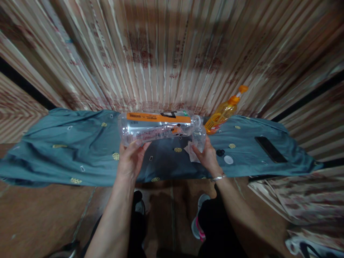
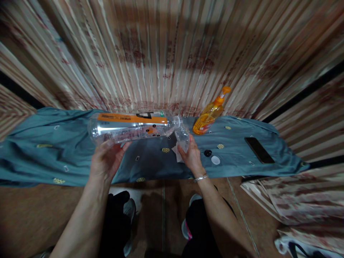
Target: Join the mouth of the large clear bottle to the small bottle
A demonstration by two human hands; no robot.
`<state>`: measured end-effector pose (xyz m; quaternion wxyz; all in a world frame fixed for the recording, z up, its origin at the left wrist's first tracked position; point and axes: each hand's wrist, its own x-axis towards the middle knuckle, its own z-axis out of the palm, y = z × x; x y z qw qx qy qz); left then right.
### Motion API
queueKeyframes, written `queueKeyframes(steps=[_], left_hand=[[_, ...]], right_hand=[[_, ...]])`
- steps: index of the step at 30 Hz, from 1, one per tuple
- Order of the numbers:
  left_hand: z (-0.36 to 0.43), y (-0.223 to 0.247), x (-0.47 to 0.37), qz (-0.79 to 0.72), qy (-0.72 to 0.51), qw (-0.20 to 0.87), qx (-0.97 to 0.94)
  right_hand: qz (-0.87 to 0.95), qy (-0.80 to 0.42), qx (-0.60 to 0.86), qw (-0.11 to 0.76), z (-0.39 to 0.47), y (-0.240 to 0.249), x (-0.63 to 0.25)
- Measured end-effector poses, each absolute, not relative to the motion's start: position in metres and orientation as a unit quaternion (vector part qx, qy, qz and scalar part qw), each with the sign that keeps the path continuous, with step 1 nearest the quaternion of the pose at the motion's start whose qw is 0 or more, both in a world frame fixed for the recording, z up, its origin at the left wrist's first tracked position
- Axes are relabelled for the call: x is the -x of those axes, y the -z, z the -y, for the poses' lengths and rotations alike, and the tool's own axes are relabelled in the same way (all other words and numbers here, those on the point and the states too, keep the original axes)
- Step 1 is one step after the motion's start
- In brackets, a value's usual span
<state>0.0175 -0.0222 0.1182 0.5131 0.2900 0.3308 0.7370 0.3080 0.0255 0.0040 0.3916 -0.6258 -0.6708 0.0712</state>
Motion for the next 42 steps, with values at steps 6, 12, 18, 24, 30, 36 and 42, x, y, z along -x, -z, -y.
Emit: queueKeyframes(steps=[6,12,18,24,30,36,42], left_hand=[[0.0214,-0.1182,-0.018,-0.332,-0.735,0.513,-0.293],[0.0231,-0.1245,-0.0212,-0.331,-0.735,0.515,-0.291],[0.023,-0.1257,-0.0218,-0.327,-0.737,0.514,-0.293],[0.022,-0.1226,-0.0199,-0.327,-0.735,0.517,-0.292],[0.0228,-0.1223,-0.0196,-0.327,-0.734,0.516,-0.298],[0.0223,-0.1214,-0.0189,-0.325,-0.735,0.515,-0.3],[0.0224,-0.122,-0.0194,-0.325,-0.736,0.513,-0.3]], right_hand=[[0.672,-0.073,0.627,0.387,-0.0263,-0.0045,-0.3078],[0.672,-0.076,0.621,0.396,-0.0264,-0.0037,-0.3087],[0.671,-0.074,0.623,0.395,-0.0253,-0.0049,-0.3088],[0.676,-0.061,0.619,0.396,-0.0263,-0.0039,-0.3087],[0.669,-0.076,0.632,0.385,-0.0256,-0.0068,-0.3069],[0.667,-0.079,0.631,0.389,-0.0246,-0.0095,-0.3052],[0.664,-0.072,0.629,0.398,-0.0248,-0.0082,-0.3047]])
